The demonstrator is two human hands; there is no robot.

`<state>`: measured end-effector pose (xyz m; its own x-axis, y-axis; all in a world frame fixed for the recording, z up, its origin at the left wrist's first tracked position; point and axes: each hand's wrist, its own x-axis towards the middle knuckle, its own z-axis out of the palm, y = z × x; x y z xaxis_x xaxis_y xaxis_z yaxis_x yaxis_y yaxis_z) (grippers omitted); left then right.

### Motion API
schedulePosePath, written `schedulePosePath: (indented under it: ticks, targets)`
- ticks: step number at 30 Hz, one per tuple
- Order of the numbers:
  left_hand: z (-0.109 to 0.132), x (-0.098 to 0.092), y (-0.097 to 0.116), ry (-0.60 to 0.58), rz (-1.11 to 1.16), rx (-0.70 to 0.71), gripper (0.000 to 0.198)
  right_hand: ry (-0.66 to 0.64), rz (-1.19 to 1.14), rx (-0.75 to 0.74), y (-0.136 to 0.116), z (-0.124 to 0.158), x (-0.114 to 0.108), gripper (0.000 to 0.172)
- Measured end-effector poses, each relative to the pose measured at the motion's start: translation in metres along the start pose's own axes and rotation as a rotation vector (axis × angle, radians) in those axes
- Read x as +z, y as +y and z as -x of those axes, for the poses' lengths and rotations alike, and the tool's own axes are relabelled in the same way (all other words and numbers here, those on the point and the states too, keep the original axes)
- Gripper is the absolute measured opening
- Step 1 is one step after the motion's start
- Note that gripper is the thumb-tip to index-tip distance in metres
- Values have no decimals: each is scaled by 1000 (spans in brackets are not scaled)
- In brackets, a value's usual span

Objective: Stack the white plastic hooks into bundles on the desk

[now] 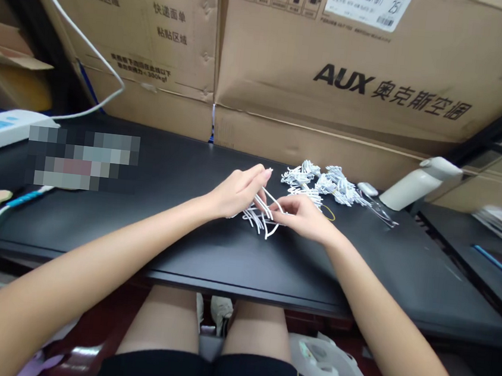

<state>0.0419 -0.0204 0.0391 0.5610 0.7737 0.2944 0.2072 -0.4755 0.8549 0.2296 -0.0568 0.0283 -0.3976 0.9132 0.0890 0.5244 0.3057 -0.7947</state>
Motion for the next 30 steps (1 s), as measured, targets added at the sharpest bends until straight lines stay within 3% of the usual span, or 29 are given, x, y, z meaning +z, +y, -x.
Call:
schedulePosePath:
  ticks: [10, 16, 20, 24, 30]
  targets:
    - [0, -2, 0, 26, 1, 1, 35, 126, -81, 38, 0, -1, -1, 17]
    - [1, -3, 1, 75, 5, -7, 36, 343, -193, 42, -7, 0, -7, 20]
    - [1, -3, 3, 2, 8, 5, 41, 458, -232, 9, -7, 0, -7, 21]
    - [1, -3, 4, -75, 29, 25, 44, 490, -247, -19, -7, -1, -6, 21]
    - [2, -3, 6, -101, 58, 51, 43, 464, -236, -43, -6, 0, -5, 23]
